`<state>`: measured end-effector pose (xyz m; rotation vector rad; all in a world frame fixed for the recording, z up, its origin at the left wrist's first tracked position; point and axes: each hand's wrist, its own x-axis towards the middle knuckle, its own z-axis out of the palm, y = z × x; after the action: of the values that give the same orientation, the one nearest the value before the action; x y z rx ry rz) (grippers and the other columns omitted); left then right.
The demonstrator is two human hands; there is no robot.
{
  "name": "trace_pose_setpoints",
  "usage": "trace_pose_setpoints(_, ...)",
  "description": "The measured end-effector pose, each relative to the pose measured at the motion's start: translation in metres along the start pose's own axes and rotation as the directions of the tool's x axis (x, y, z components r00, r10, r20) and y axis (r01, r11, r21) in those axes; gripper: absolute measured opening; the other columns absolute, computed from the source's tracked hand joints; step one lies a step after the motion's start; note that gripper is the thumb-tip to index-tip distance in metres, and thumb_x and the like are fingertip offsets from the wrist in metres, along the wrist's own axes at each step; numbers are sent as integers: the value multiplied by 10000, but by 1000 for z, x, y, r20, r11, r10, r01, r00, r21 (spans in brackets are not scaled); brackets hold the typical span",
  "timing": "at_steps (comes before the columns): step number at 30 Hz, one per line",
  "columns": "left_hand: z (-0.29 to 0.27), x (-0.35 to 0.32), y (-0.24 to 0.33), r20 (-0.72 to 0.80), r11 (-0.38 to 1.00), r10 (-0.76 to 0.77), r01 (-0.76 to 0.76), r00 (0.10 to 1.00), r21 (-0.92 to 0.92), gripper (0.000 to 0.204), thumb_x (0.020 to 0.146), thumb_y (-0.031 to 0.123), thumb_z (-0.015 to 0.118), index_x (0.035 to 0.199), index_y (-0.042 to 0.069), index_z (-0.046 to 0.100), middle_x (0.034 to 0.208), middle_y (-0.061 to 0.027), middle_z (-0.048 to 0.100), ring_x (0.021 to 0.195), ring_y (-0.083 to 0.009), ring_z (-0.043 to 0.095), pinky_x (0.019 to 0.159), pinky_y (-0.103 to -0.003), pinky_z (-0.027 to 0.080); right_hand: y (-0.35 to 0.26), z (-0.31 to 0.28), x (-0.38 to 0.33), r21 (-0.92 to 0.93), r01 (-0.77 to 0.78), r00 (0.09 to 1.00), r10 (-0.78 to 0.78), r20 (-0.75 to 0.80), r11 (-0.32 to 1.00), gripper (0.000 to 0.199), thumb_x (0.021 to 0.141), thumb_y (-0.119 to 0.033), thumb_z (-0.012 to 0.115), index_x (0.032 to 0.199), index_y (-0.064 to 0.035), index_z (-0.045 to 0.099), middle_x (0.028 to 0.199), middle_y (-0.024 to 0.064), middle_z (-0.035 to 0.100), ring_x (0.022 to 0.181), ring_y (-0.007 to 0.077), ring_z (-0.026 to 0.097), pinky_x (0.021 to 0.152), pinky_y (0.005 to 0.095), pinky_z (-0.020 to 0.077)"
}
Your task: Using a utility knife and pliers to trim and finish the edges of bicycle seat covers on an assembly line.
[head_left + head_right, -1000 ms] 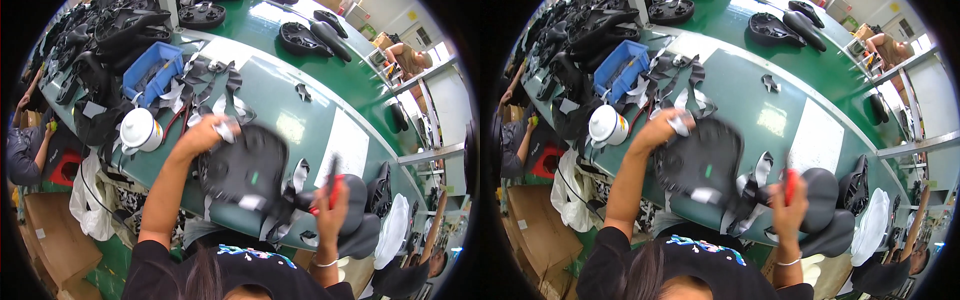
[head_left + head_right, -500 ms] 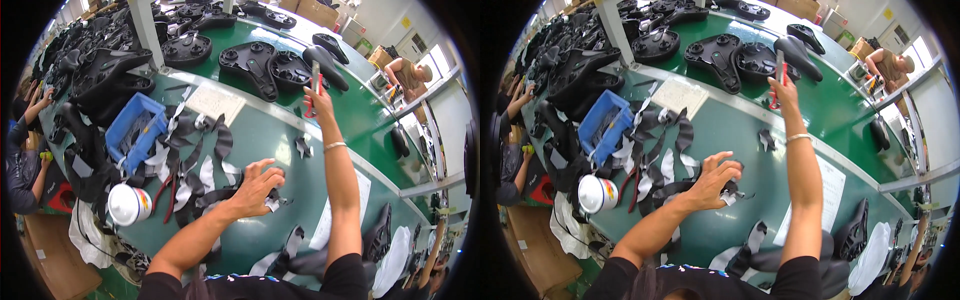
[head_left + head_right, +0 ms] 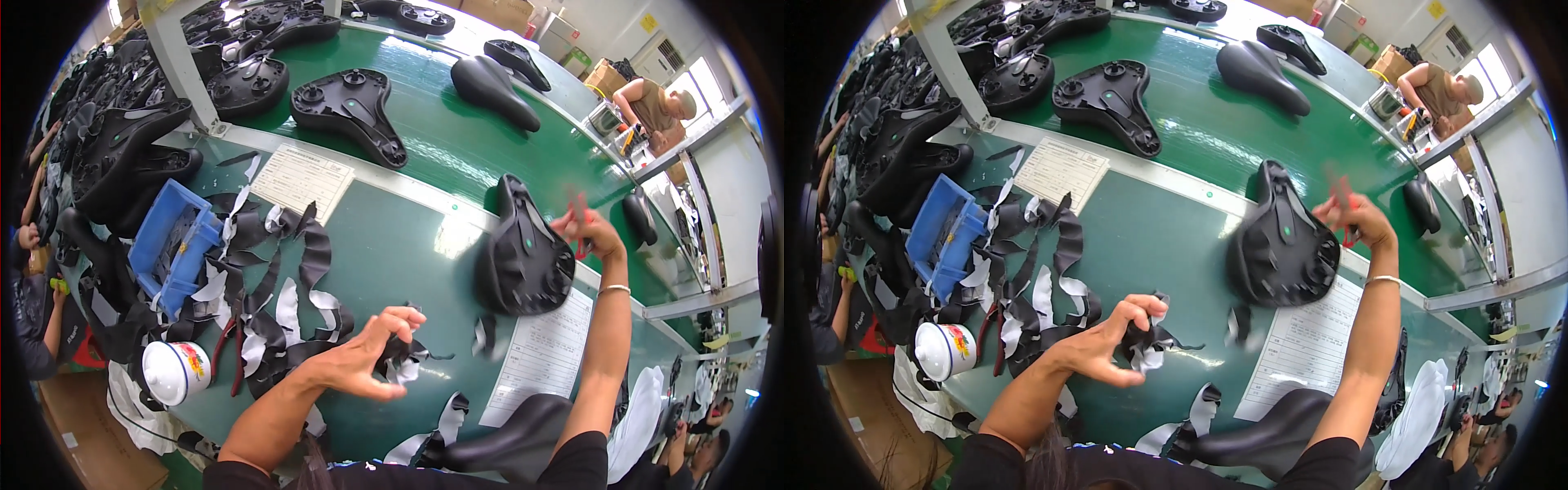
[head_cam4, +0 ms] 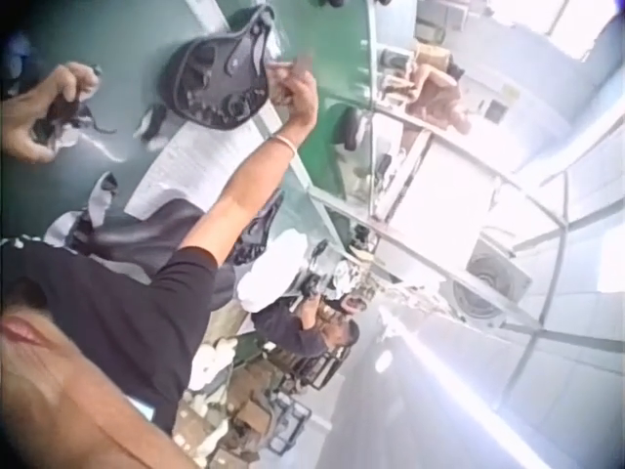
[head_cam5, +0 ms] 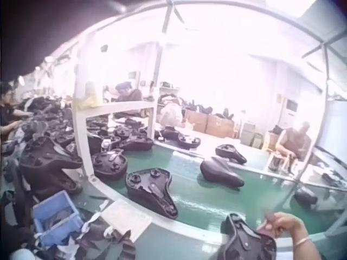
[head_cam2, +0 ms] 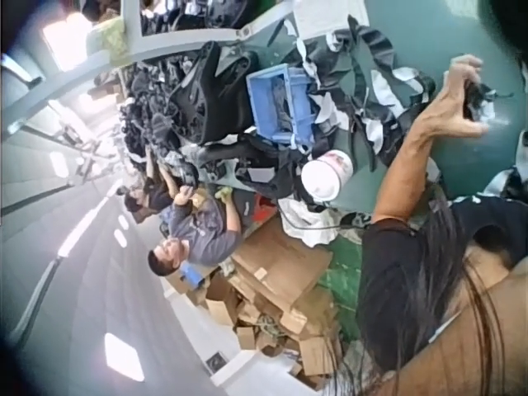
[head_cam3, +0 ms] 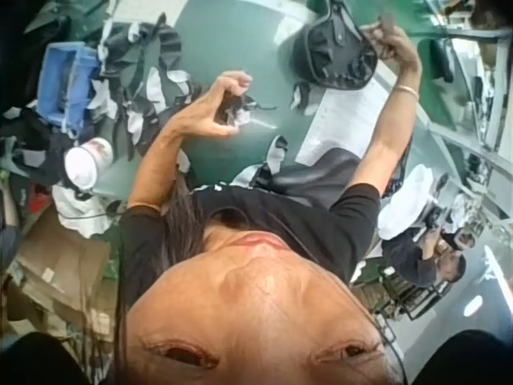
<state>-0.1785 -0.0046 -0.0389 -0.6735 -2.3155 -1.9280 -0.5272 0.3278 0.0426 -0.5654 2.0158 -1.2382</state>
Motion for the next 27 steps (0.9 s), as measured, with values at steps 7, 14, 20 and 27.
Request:
trace_pose_setpoints(7, 2, -5, 1, -331, 972, -74, -6, 941, -236, 337, 800, 253, 723, 984, 15, 572, 944, -96, 612, 940, -208, 571, 860, -336, 445, 5, -35, 143, 473, 319, 816, 15, -578, 821, 368, 835, -135, 654, 1183, -86, 543, 812, 48, 596, 744, 181, 619, 650, 316, 539)
trace_pose_setpoints(14, 6, 8, 4, -398, 945, -305, 327, 865, -13, 167, 805, 154, 717, 820, 30, 607, 756, -74, 592, 662, -211, 575, 600, -309, 459, 10, -50, 271, 548, 405, 701, 136, -700, 732, 296, 824, -141, 693, 1108, -165, 613, 939, 45, 611, 723, 257, 613, 621, 424, 532)
trace_pose_setpoints(20, 7, 15, 6, -428, 919, -286, 372, 857, 129, 176, 787, 153, 722, 783, 30, 596, 722, -64, 598, 628, -191, 576, 567, -297, 464, -16, 6, 274, 527, 441, 772, -8, -635, 727, 313, 811, -141, 712, 1101, -108, 599, 945, 55, 623, 836, 207, 637, 656, 379, 593)
trace_pose_setpoints(27, 17, 14, 3, -556, 920, -348, 388, 754, -49, 246, 790, 162, 727, 937, 36, 576, 875, -77, 600, 695, -189, 573, 579, -286, 463, -118, 94, 116, 82, 433, 783, -329, -528, 898, 296, 782, -107, 660, 1073, -64, 630, 945, 44, 618, 726, 113, 591, 587, 252, 538)
